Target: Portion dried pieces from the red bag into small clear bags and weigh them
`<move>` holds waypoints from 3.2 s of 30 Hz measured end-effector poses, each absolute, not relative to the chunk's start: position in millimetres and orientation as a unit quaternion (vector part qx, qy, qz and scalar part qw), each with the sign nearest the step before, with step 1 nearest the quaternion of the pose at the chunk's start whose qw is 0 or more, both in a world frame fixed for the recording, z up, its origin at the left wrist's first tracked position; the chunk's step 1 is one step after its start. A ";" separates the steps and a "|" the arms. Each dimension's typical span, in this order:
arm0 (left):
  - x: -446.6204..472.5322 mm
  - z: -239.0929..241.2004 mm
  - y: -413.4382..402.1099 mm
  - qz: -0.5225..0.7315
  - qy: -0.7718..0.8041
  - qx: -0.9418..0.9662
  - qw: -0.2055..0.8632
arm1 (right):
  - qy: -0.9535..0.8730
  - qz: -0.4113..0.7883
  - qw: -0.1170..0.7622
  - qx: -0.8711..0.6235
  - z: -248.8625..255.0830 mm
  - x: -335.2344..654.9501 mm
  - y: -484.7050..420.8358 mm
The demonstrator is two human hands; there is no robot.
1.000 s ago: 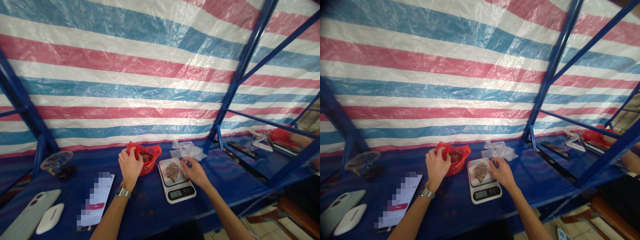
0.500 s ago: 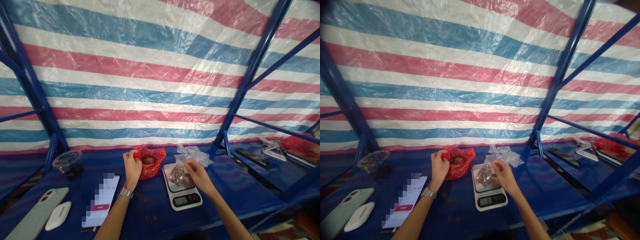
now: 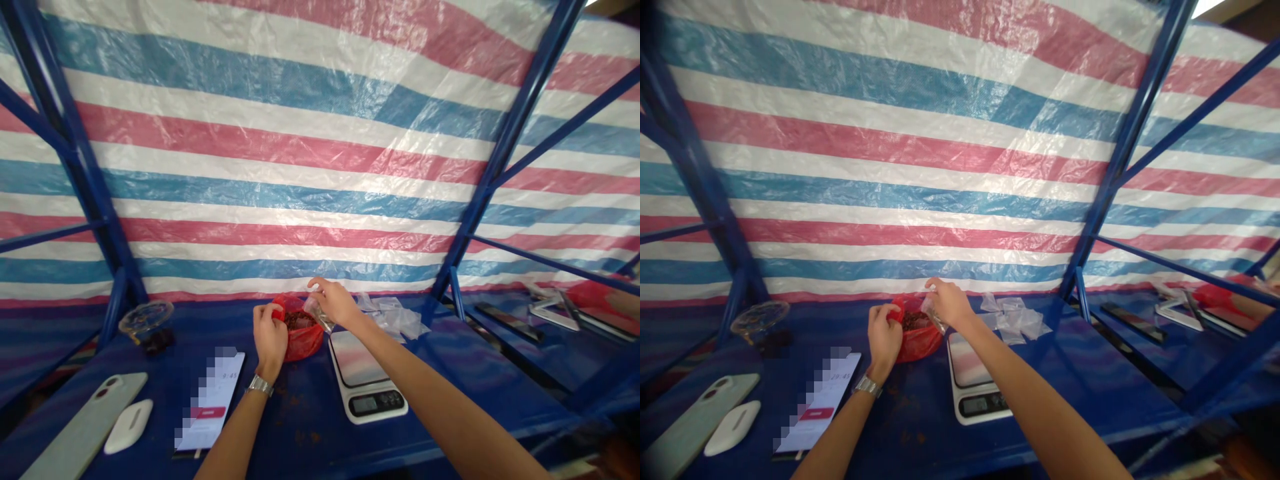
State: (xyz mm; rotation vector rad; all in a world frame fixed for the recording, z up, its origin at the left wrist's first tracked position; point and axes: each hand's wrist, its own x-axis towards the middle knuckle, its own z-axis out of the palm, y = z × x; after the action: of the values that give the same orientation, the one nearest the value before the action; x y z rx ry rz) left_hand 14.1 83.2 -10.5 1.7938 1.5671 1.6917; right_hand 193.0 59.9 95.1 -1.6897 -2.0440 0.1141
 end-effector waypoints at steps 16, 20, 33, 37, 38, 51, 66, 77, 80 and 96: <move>15.0 -4.0 77.6 0.566 0.545 0.606 0.127 | -0.781 -0.029 0.040 -0.623 87.9 137.5 93.7; 15.4 -2.9 76.8 0.563 0.546 0.607 0.131 | -0.782 -0.030 0.034 -0.622 87.1 138.5 92.9; 15.6 -4.1 77.1 0.552 0.547 0.617 0.123 | -0.780 -0.016 0.073 -0.621 73.4 149.6 87.5; 16.3 -5.0 77.4 0.548 0.550 0.620 0.116 | -0.778 -0.003 0.091 -0.622 71.4 152.9 86.0; 16.6 -5.2 77.3 0.546 0.550 0.622 0.114 | -0.777 0.001 0.096 -0.622 70.9 153.4 85.8; 14.6 -0.1 73.7 0.515 0.582 0.628 0.033 | -0.724 0.092 0.270 -0.628 57.1 178.5 65.1; 17.5 2.6 69.0 0.501 0.577 0.645 0.008 | -0.532 0.212 0.526 -0.629 3.7 285.2 -21.4; 15.3 -0.2 72.3 0.501 0.577 0.645 -0.008 | -0.394 0.099 0.595 -0.693 -52.9 325.3 -40.3; 15.6 1.8 71.6 0.500 0.577 0.645 -0.010 | -0.374 0.118 0.619 -0.680 -55.2 324.3 -42.9; 15.5 2.8 70.4 0.505 0.565 0.651 -0.036 | -0.425 0.129 0.582 -0.681 -60.6 326.9 -40.3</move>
State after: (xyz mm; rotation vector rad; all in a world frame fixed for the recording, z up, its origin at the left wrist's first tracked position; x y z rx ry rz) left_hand 15.5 70.4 2.8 2.0928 1.8184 1.6255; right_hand 326.9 -40.3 -60.6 -1.5900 -0.9934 0.3011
